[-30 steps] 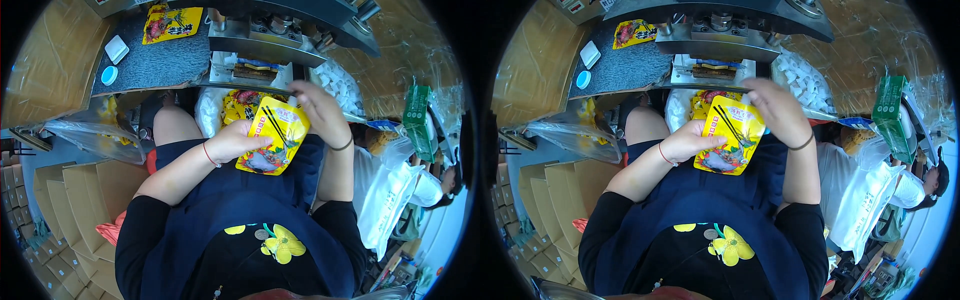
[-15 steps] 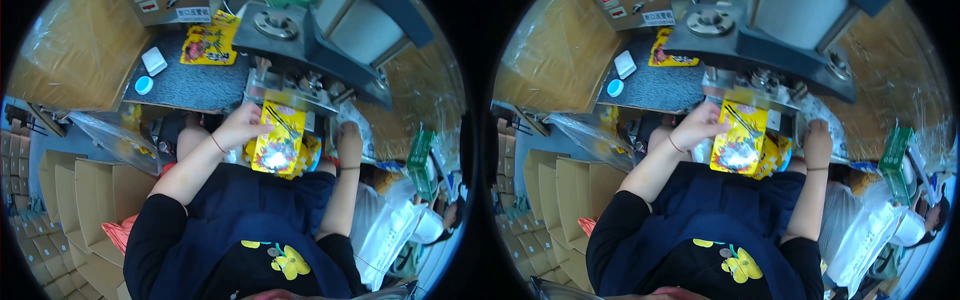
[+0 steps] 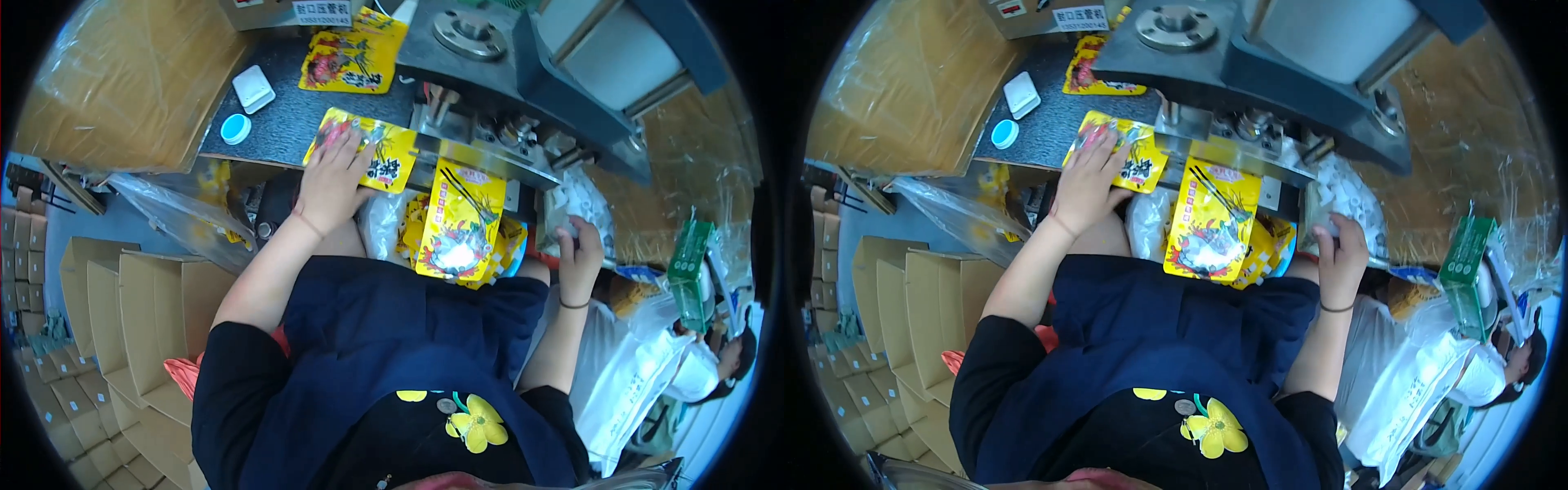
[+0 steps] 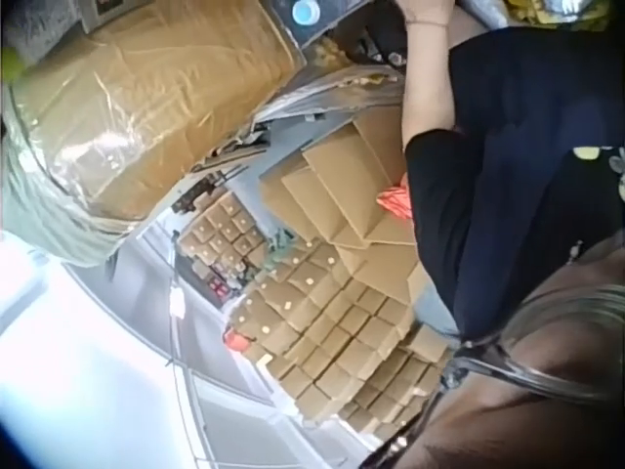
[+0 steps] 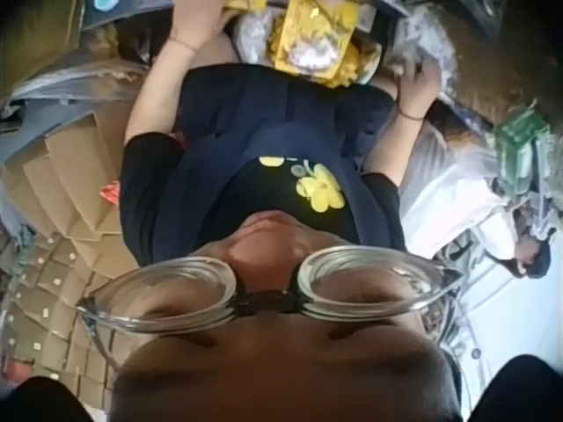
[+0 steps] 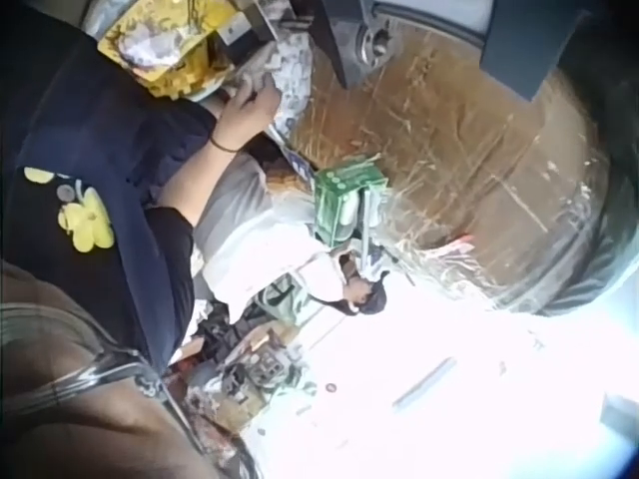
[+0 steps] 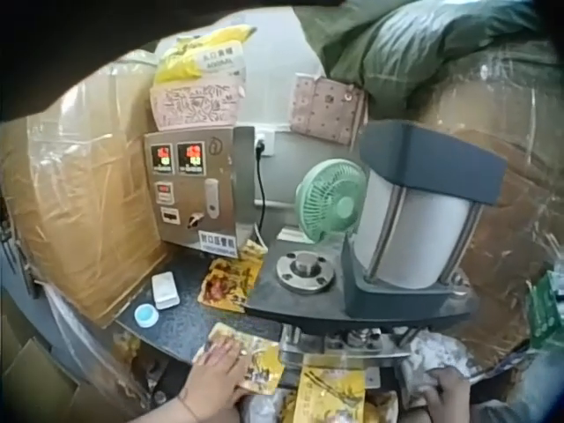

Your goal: Packing individual snack pouches into larger plastic bags, sealing them, and placing them into a shipping box.

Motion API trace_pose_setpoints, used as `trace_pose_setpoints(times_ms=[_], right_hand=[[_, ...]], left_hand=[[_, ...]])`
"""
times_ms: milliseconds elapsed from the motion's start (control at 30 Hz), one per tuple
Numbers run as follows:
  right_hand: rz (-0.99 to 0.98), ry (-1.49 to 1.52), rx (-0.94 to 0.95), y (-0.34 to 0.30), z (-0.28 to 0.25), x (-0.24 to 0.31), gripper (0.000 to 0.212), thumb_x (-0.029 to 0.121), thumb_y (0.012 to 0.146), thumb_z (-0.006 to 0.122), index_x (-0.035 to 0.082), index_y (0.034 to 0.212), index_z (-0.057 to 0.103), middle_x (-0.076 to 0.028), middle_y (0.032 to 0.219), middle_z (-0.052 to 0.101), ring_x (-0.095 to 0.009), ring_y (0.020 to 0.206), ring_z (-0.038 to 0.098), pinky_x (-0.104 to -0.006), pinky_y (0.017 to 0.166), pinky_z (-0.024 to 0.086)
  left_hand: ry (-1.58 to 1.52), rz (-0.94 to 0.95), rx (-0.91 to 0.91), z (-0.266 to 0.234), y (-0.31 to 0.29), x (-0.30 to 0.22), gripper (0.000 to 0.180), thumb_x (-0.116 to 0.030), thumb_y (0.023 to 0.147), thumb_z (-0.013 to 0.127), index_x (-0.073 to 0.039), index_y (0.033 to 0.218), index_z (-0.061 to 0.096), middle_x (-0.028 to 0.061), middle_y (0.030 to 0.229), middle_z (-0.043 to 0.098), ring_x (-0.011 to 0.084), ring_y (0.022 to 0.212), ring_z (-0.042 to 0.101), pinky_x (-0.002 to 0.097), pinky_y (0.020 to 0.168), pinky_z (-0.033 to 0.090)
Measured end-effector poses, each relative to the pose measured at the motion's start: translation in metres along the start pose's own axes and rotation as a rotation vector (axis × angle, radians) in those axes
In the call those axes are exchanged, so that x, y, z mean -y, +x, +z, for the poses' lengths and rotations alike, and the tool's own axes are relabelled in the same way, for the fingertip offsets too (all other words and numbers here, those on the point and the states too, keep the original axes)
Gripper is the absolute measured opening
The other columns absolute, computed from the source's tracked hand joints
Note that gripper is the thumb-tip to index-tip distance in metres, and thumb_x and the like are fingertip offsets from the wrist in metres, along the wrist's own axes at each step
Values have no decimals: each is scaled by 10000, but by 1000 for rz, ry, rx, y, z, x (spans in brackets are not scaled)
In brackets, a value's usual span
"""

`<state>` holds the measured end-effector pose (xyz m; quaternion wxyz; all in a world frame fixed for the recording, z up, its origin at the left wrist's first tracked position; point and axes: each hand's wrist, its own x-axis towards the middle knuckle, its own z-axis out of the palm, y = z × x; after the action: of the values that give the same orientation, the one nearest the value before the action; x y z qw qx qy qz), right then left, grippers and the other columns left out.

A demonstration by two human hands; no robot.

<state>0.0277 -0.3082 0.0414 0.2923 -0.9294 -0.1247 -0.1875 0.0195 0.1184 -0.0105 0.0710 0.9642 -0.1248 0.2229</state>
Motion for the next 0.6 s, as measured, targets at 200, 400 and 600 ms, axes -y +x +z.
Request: trace_pose_setpoints(times_ms=[200, 400, 600], right_hand=[[-163, 325, 205, 13, 31, 74, 212, 172, 1000, 517, 4, 1076, 622, -153, 1003, 627, -298, 942, 608, -352, 848, 474], [-66, 722, 150, 30, 40, 103, 111, 115, 939, 659, 11, 976, 643, 3, 884, 616, -55, 793, 524, -229, 719, 442], [-369, 222, 207, 33, 27, 81, 209, 198, 985, 585, 5, 939, 651, -78, 832, 637, -201, 784, 600, -297, 731, 469]], left_hand=[[-786, -265, 89, -18, -16, -28, 178, -42, 886, 613, 8, 1042, 683, 162, 924, 699, 280, 850, 686, 353, 767, 533], [-1378, -504, 435, -9, -17, -94, 132, -104, 911, 723, 20, 931, 680, 3, 826, 665, 48, 745, 614, 214, 658, 505], [-1734, -474, 643, -2, -24, -129, 300, -221, 972, 655, 40, 1116, 690, 71, 1007, 738, 117, 912, 662, 277, 850, 524]])
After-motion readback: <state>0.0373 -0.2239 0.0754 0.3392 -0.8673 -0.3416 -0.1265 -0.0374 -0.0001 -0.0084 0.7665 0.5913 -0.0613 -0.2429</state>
